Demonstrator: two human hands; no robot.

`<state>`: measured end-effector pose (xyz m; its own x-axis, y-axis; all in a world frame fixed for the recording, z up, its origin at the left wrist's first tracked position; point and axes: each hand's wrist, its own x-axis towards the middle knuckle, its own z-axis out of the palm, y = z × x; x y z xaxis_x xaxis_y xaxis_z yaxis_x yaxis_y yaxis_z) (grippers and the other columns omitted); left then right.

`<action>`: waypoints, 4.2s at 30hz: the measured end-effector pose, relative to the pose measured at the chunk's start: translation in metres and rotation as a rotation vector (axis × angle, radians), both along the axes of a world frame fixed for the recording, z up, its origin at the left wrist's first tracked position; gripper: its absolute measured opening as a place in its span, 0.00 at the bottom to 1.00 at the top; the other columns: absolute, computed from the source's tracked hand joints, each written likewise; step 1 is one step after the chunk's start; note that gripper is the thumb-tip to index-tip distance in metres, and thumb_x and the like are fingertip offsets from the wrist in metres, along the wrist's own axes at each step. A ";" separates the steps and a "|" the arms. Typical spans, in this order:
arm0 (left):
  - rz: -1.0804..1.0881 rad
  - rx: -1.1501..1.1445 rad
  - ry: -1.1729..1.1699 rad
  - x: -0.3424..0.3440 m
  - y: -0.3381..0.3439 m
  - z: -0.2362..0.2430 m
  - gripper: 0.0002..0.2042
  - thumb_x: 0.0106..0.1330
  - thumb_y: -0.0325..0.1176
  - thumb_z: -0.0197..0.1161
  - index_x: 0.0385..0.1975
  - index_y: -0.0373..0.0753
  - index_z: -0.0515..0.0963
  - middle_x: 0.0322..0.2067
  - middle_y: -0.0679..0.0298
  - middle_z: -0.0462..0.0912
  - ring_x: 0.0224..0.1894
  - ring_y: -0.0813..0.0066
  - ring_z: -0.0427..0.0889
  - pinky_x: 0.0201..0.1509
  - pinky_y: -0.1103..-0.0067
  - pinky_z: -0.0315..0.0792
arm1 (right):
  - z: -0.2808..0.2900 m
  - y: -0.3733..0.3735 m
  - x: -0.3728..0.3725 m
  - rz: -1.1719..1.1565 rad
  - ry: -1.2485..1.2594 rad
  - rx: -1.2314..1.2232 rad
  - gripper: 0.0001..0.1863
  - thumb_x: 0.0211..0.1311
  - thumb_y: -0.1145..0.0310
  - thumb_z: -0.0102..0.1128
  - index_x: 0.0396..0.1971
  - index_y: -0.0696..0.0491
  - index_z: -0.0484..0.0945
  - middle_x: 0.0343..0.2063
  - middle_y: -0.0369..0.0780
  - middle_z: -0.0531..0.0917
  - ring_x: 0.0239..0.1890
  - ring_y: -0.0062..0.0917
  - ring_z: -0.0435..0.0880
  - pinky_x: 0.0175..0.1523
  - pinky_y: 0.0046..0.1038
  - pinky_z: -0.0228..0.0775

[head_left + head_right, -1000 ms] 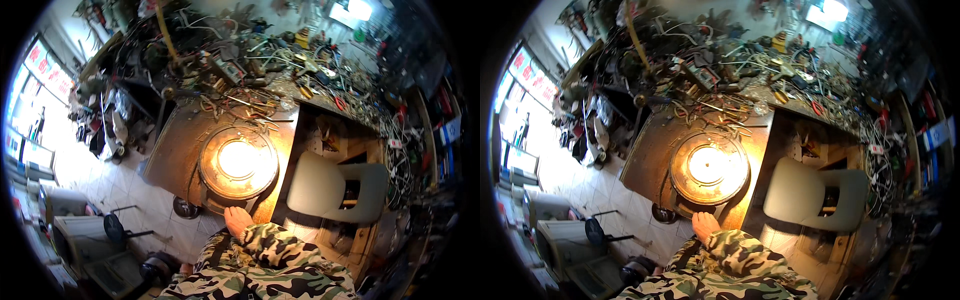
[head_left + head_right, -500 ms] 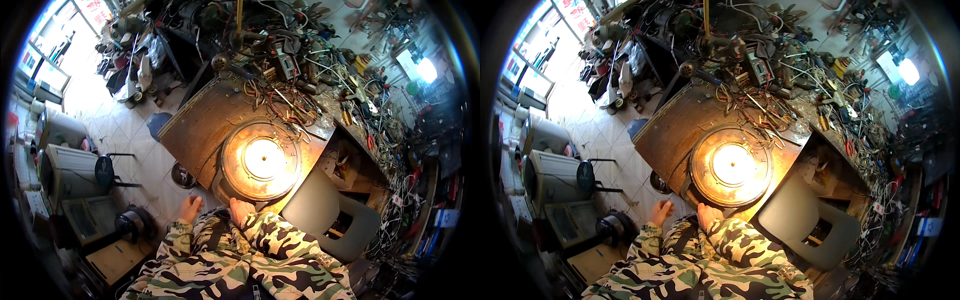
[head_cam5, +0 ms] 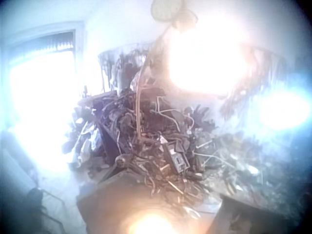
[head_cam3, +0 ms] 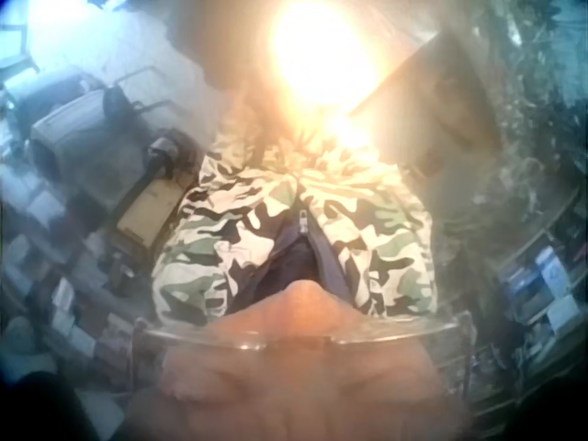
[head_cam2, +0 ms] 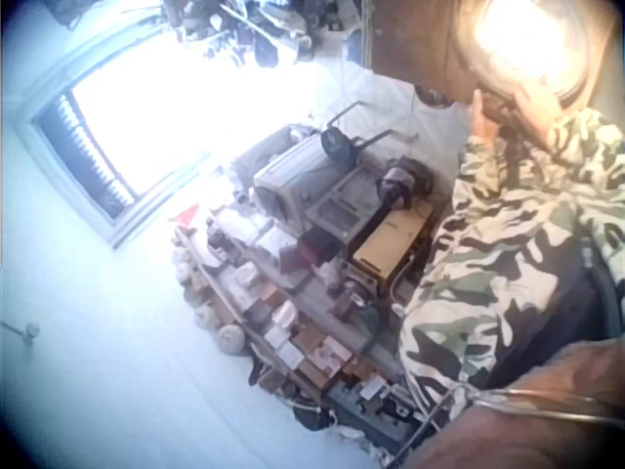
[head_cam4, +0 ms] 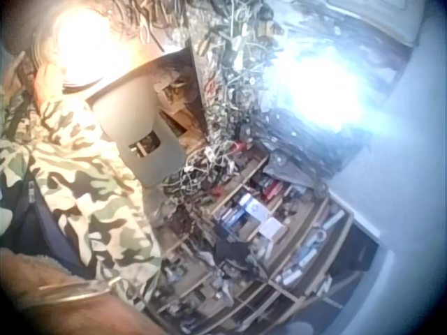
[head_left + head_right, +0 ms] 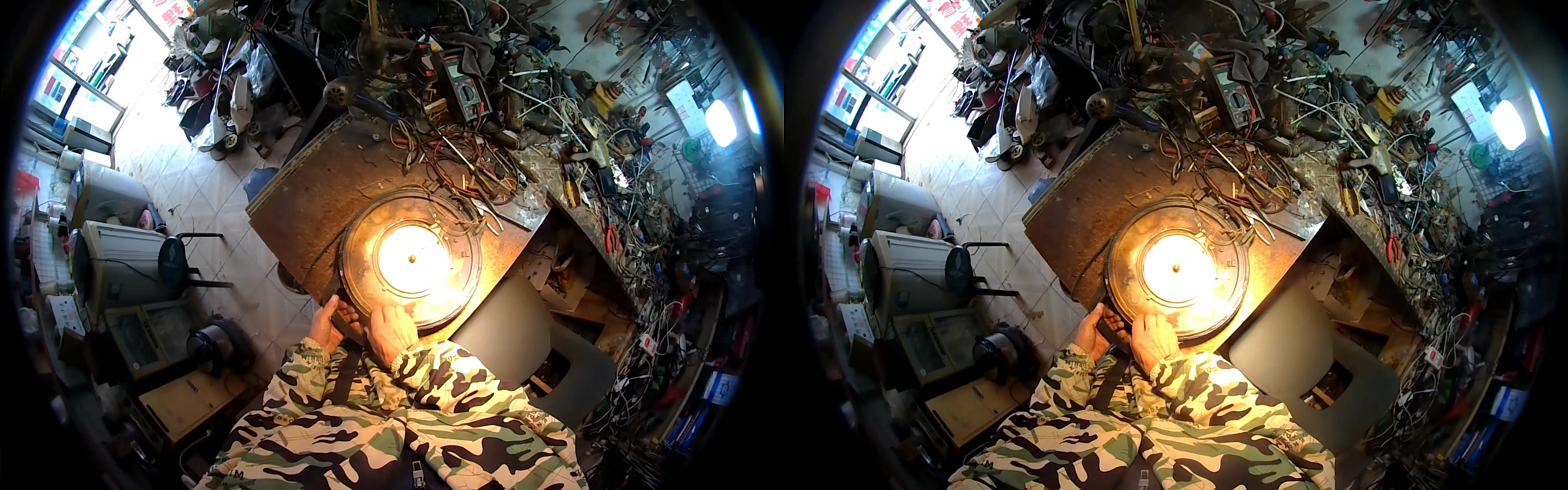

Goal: The person works on a disassembled electronic device, using a power drill to remove screws and a screwdriver to adjust internal components. They handle wires and small parts while working at a cluttered workbench.

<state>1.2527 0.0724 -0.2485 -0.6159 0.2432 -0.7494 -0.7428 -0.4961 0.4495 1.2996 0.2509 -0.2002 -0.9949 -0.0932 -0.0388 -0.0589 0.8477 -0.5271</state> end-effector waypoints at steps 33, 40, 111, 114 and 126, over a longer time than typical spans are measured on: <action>0.102 -0.203 0.690 -0.068 0.022 0.261 0.19 0.76 0.38 0.51 0.59 0.31 0.68 0.34 0.65 0.75 0.23 0.82 0.75 0.24 0.83 0.74 | 0.181 0.007 -0.086 0.026 0.227 -0.553 0.24 0.48 0.66 0.73 0.45 0.57 0.74 0.34 0.47 0.75 0.38 0.44 0.78 0.41 0.40 0.71; -0.071 -0.172 0.787 -0.099 0.098 0.287 0.22 0.75 0.33 0.51 0.63 0.27 0.62 0.37 0.57 0.80 0.24 0.76 0.82 0.24 0.83 0.79 | 0.189 0.053 -0.101 -0.124 0.204 -0.760 0.22 0.49 0.69 0.70 0.46 0.60 0.77 0.34 0.49 0.80 0.34 0.46 0.82 0.40 0.40 0.76; 0.090 -0.212 0.523 -0.033 0.068 -0.032 0.27 0.66 0.32 0.68 0.63 0.32 0.67 0.58 0.61 0.75 0.60 0.70 0.73 0.67 0.71 0.63 | -0.021 0.285 0.072 -0.689 -0.571 -0.710 0.12 0.69 0.66 0.61 0.34 0.63 0.78 0.25 0.43 0.84 0.23 0.24 0.84 0.31 0.26 0.80; 0.105 -0.269 0.497 -0.031 0.069 -0.014 0.28 0.66 0.32 0.68 0.64 0.34 0.67 0.61 0.61 0.73 0.63 0.69 0.70 0.69 0.68 0.59 | -0.016 0.308 0.018 -0.697 -0.484 -0.766 0.10 0.68 0.70 0.60 0.31 0.63 0.79 0.23 0.41 0.84 0.22 0.21 0.82 0.29 0.23 0.75; 0.413 -0.502 0.446 -0.002 0.076 -0.064 0.33 0.61 0.42 0.74 0.64 0.40 0.68 0.62 0.61 0.73 0.65 0.64 0.70 0.71 0.67 0.61 | -0.051 0.376 -0.190 -0.162 -0.156 -0.133 0.13 0.56 0.65 0.68 0.32 0.60 0.81 0.19 0.46 0.80 0.23 0.34 0.82 0.32 0.36 0.72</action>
<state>1.2509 0.1482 -0.3124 -0.8510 -0.3732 -0.3695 -0.2391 -0.3512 0.9053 1.1099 0.6272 -0.2508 -0.9801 0.0519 -0.1914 0.1627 0.7621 -0.6266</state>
